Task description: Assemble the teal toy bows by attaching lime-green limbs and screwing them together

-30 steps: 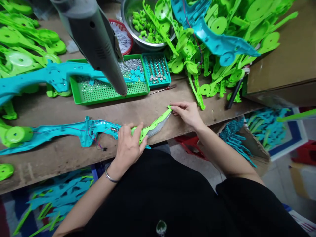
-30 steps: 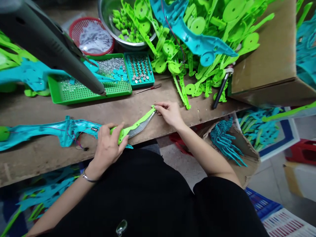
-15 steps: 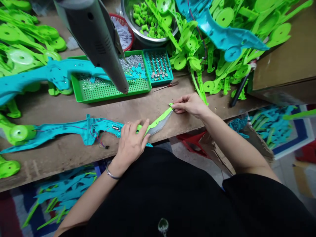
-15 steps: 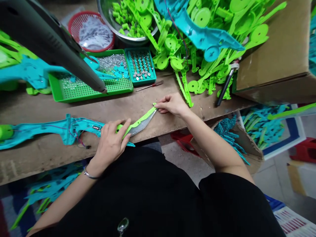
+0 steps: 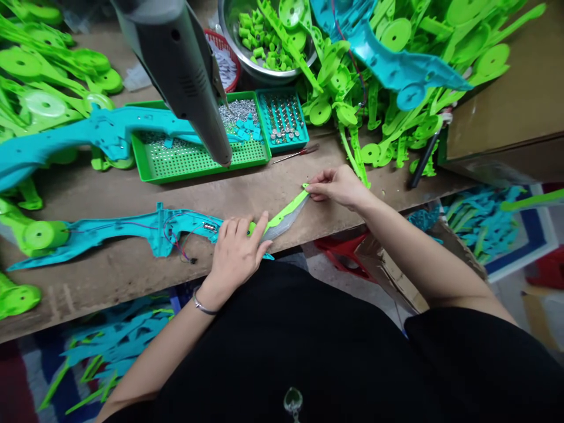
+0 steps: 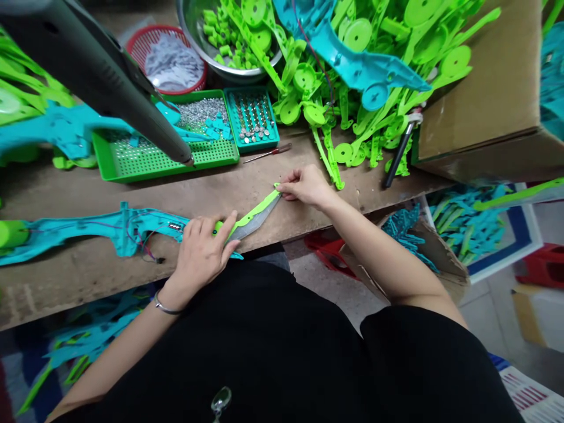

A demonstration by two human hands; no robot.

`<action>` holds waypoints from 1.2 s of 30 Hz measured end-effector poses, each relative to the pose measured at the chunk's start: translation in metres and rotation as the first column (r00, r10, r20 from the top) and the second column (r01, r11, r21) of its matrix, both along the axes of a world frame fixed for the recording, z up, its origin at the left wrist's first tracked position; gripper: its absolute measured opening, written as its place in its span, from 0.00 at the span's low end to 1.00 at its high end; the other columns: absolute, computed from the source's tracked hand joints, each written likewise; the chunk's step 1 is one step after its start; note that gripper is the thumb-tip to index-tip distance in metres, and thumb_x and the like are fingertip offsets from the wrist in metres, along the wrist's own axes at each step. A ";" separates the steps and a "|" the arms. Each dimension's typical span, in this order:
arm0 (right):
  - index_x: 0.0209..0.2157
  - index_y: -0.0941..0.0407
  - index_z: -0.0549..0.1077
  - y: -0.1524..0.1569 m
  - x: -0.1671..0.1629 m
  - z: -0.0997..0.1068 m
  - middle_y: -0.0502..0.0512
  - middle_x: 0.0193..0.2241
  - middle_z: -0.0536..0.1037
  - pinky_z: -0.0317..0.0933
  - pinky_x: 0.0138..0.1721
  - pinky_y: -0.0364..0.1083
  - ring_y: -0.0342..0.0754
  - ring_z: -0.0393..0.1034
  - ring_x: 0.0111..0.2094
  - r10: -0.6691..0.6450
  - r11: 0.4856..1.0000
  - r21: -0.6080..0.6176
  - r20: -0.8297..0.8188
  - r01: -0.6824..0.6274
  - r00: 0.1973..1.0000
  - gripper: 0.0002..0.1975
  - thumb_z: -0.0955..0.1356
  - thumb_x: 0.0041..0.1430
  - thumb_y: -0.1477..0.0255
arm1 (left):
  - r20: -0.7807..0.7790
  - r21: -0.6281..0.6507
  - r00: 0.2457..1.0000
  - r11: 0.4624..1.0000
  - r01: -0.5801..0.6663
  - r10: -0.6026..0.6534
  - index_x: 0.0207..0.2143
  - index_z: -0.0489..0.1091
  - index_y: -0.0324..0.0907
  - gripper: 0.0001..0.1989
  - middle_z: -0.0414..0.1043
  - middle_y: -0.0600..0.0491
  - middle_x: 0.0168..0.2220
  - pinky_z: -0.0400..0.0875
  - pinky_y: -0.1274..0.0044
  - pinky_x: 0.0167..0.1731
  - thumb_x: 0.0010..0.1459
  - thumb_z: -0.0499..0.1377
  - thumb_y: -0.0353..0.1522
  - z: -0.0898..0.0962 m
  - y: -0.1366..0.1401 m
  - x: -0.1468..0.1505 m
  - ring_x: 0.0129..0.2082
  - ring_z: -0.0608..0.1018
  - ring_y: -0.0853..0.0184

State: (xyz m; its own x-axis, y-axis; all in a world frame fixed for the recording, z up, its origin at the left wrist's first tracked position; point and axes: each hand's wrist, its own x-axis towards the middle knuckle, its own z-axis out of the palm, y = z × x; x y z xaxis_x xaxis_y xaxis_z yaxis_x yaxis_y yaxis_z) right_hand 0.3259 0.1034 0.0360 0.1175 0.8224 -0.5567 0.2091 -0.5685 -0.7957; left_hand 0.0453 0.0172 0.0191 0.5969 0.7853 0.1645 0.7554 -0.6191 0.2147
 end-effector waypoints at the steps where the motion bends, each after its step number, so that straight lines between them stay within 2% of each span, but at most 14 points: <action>1: 0.23 0.61 0.77 0.001 0.000 0.001 0.55 0.19 0.79 0.75 0.20 0.39 0.42 0.74 0.20 0.000 1.000 -0.016 0.007 0.000 1.000 0.17 0.84 0.35 0.72 | -0.020 -0.002 1.000 1.000 -0.004 0.004 0.65 0.65 0.36 0.27 0.72 0.37 0.49 0.64 0.62 0.50 0.69 0.52 0.41 0.002 0.000 0.000 0.46 0.71 0.51; 5: 0.21 0.60 0.75 0.008 -0.003 0.007 0.51 0.16 0.76 0.72 0.17 0.38 0.41 0.73 0.18 0.012 0.997 -0.077 0.053 -0.008 0.998 0.19 0.84 0.30 0.72 | -0.088 -0.052 0.996 0.998 -0.018 0.013 0.66 0.64 0.38 0.27 0.73 0.37 0.52 0.65 0.61 0.53 0.69 0.52 0.40 0.009 -0.001 0.002 0.49 0.72 0.49; 7: 0.20 0.60 0.75 0.010 -0.005 0.010 0.50 0.15 0.76 0.71 0.15 0.38 0.42 0.73 0.17 0.013 0.995 -0.098 0.070 -0.006 0.997 0.18 0.84 0.29 0.75 | -0.085 -0.077 0.996 0.997 -0.024 0.017 0.66 0.63 0.39 0.27 0.71 0.36 0.57 0.64 0.59 0.57 0.70 0.52 0.41 0.011 -0.001 0.001 0.55 0.72 0.48; 10: 0.19 0.61 0.75 0.012 -0.008 0.013 0.54 0.16 0.77 0.70 0.15 0.38 0.42 0.72 0.16 0.001 0.994 -0.110 0.083 0.009 0.997 0.15 0.83 0.33 0.79 | -0.070 -0.079 0.998 0.997 -0.012 0.006 0.68 0.60 0.42 0.28 0.60 0.39 0.69 0.53 0.50 0.64 0.70 0.50 0.41 0.010 0.000 0.000 0.67 0.63 0.44; 12: 0.20 0.62 0.76 0.012 -0.008 0.012 0.55 0.16 0.77 0.71 0.15 0.39 0.43 0.72 0.16 -0.015 0.994 -0.105 0.080 0.023 0.997 0.14 0.82 0.34 0.81 | -0.072 -0.094 0.997 0.996 0.000 -0.007 0.70 0.57 0.42 0.29 0.54 0.42 0.72 0.46 0.46 0.66 0.71 0.49 0.42 0.009 0.001 -0.001 0.71 0.57 0.44; 15: 0.20 0.62 0.76 0.013 -0.006 0.009 0.56 0.16 0.78 0.71 0.15 0.41 0.45 0.73 0.16 -0.027 0.993 -0.108 0.073 0.035 0.997 0.14 0.82 0.33 0.82 | -0.077 -0.131 0.997 0.991 -0.007 -0.003 0.70 0.55 0.41 0.30 0.53 0.43 0.72 0.44 0.46 0.67 0.71 0.49 0.44 0.008 0.002 0.000 0.71 0.58 0.45; 19: 0.20 0.61 0.76 0.012 -0.005 0.006 0.53 0.16 0.77 0.71 0.14 0.42 0.45 0.73 0.17 -0.020 0.996 -0.081 0.048 0.024 0.999 0.16 0.83 0.31 0.79 | -0.060 -0.145 0.998 0.989 -0.029 0.021 0.70 0.57 0.41 0.30 0.56 0.42 0.71 0.43 0.46 0.68 0.70 0.50 0.44 0.006 0.001 0.002 0.71 0.59 0.44; 25: 0.17 0.61 0.73 0.008 -0.010 0.011 0.51 0.15 0.75 0.71 0.18 0.38 0.40 0.71 0.17 -0.008 0.998 -0.067 0.039 0.011 0.999 0.15 0.81 0.40 0.83 | -0.030 -0.100 0.999 0.995 -0.024 0.021 0.66 0.62 0.40 0.28 0.60 0.41 0.69 0.46 0.48 0.67 0.70 0.50 0.44 0.000 0.000 0.001 0.69 0.62 0.45; 27: 0.17 0.60 0.73 0.005 -0.010 0.014 0.51 0.16 0.76 0.71 0.20 0.37 0.39 0.72 0.18 -0.049 0.996 -0.073 -0.014 0.048 0.999 0.15 0.80 0.42 0.84 | -0.018 -0.077 1.000 0.997 -0.022 0.020 0.67 0.62 0.40 0.28 0.60 0.41 0.69 0.46 0.49 0.67 0.71 0.50 0.44 -0.002 -0.001 0.000 0.68 0.63 0.46; 29: 0.20 0.60 0.73 -0.001 -0.011 0.015 0.53 0.18 0.78 0.73 0.24 0.39 0.41 0.74 0.21 -0.114 0.990 -0.103 -0.142 0.100 0.983 0.13 0.80 0.45 0.82 | -0.008 -0.061 1.000 0.998 -0.024 0.023 0.68 0.60 0.41 0.28 0.60 0.41 0.69 0.46 0.49 0.67 0.70 0.50 0.44 -0.004 -0.002 -0.001 0.68 0.64 0.47; 32: 0.27 0.60 0.75 -0.013 -0.014 0.012 0.56 0.24 0.82 0.78 0.32 0.44 0.45 0.79 0.27 -0.227 0.964 -0.213 -0.343 0.160 0.911 0.08 0.77 0.54 0.78 | 0.002 -0.048 1.000 0.999 -0.022 0.022 0.69 0.59 0.41 0.29 0.59 0.41 0.69 0.45 0.50 0.68 0.70 0.50 0.44 -0.004 -0.003 -0.002 0.69 0.63 0.47; 34: 0.30 0.60 0.75 -0.020 -0.017 0.007 0.56 0.26 0.82 0.78 0.38 0.48 0.45 0.79 0.28 -0.280 0.951 -0.238 -0.395 0.197 0.875 0.05 0.74 0.58 0.76 | 0.004 -0.041 1.000 0.999 -0.015 0.015 0.69 0.58 0.41 0.29 0.59 0.40 0.69 0.44 0.51 0.68 0.70 0.50 0.44 -0.004 -0.003 -0.002 0.69 0.63 0.47; 36: 0.30 0.60 0.75 -0.025 -0.021 0.001 0.54 0.25 0.81 0.78 0.41 0.50 0.44 0.78 0.27 -0.312 0.948 -0.192 -0.394 0.255 0.865 0.05 0.73 0.59 0.76 | 0.006 -0.037 1.000 0.999 -0.012 0.012 0.69 0.58 0.41 0.30 0.60 0.40 0.69 0.44 0.51 0.68 0.71 0.50 0.44 -0.004 -0.002 -0.002 0.69 0.63 0.47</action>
